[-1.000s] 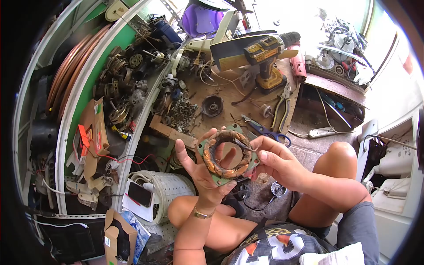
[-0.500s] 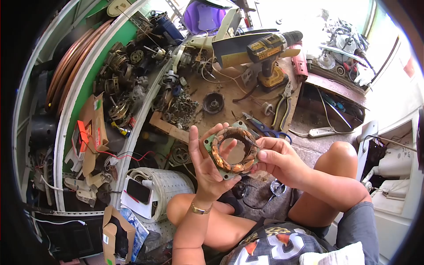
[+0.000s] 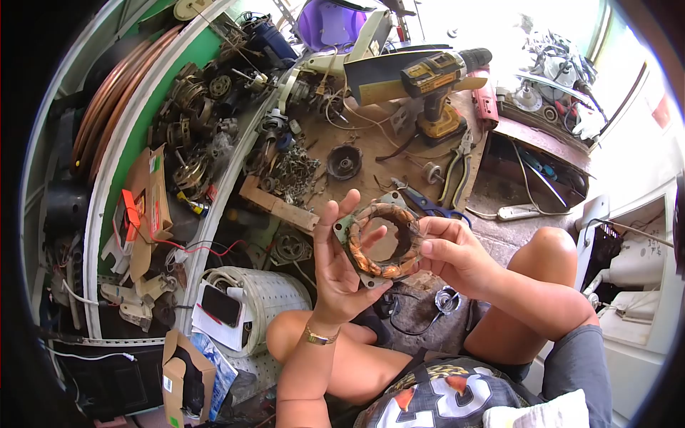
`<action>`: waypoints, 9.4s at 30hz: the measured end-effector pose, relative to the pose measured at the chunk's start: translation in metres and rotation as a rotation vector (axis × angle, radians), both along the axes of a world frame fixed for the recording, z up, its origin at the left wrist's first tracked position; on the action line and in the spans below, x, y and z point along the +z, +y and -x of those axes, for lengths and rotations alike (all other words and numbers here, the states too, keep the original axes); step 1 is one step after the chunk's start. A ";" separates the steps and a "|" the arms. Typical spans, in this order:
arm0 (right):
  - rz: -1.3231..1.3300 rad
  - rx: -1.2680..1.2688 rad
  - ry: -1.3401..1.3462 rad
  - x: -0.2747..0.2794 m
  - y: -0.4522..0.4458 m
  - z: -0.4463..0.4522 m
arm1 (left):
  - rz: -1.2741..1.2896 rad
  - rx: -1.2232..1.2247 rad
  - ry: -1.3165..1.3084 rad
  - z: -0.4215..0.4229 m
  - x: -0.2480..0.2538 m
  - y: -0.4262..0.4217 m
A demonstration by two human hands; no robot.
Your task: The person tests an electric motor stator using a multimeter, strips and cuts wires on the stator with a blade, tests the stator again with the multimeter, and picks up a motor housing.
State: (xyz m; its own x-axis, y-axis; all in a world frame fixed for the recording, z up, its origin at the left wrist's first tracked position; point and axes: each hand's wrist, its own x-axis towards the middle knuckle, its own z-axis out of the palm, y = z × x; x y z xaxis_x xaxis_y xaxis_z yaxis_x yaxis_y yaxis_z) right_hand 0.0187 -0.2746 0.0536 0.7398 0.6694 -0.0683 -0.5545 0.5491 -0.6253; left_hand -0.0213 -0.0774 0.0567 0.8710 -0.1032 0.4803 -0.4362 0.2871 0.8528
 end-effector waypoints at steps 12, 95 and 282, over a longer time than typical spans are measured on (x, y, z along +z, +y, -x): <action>-0.010 0.024 0.052 -0.001 0.002 0.001 | -0.037 0.083 0.042 0.002 0.003 -0.001; -0.109 0.066 0.089 -0.014 0.002 0.004 | 0.120 -0.038 0.196 0.004 0.009 -0.003; 0.437 -0.001 0.176 -0.092 0.003 0.000 | -0.453 0.351 0.536 0.017 -0.112 0.010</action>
